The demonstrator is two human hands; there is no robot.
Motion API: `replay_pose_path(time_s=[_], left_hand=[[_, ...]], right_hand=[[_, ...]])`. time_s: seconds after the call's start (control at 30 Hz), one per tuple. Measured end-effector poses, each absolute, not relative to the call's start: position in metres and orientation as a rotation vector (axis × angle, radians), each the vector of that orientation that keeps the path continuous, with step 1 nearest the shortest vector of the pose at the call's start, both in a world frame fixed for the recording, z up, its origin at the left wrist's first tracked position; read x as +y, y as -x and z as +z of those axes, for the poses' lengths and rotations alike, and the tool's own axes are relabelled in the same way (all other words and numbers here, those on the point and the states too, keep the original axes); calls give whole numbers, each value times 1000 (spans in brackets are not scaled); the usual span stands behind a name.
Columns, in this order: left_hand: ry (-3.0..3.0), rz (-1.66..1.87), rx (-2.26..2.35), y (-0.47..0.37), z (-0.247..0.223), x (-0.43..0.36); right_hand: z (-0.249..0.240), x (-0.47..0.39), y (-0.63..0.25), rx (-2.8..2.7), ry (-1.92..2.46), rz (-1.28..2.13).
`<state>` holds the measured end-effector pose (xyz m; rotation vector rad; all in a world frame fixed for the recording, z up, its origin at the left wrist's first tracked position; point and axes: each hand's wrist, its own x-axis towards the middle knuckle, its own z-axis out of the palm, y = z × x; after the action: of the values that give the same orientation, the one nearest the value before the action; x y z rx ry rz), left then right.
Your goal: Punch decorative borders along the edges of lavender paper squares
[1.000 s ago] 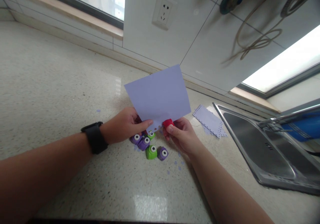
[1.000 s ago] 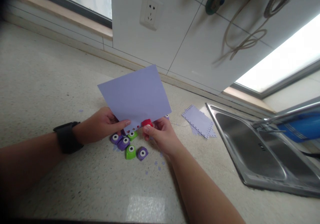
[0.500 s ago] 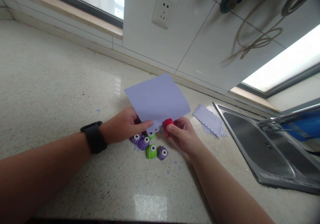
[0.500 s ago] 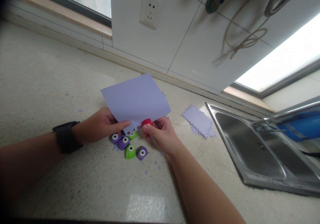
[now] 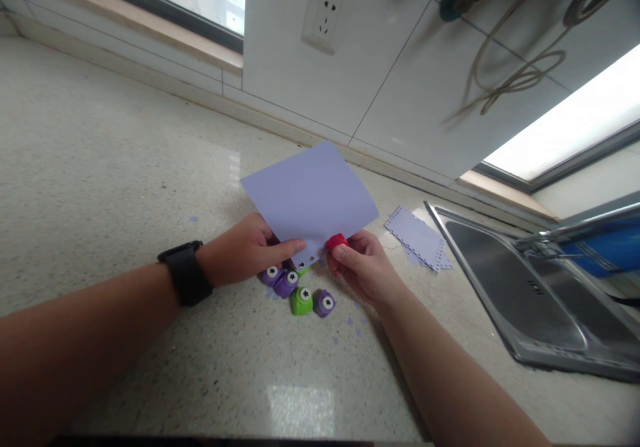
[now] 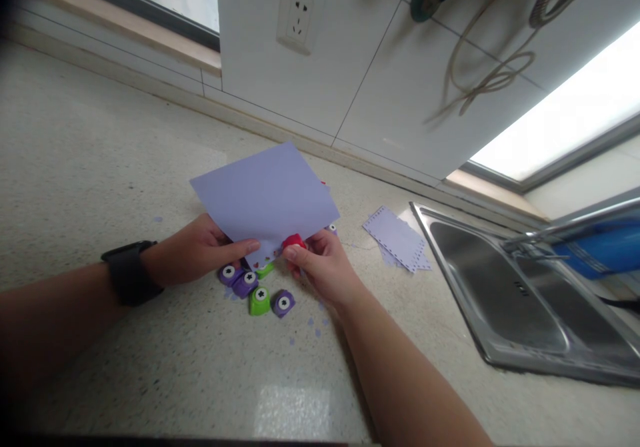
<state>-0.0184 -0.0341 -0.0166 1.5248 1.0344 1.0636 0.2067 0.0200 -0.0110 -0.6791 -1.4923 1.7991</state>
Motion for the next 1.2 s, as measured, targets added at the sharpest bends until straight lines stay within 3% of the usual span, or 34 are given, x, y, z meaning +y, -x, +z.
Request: replay_pose_path(time_s=[1.2], left_hand=[[-1587, 1060, 1017, 21, -17, -34]], right_hand=[[-17, 18, -208, -1529, 672, 1757]])
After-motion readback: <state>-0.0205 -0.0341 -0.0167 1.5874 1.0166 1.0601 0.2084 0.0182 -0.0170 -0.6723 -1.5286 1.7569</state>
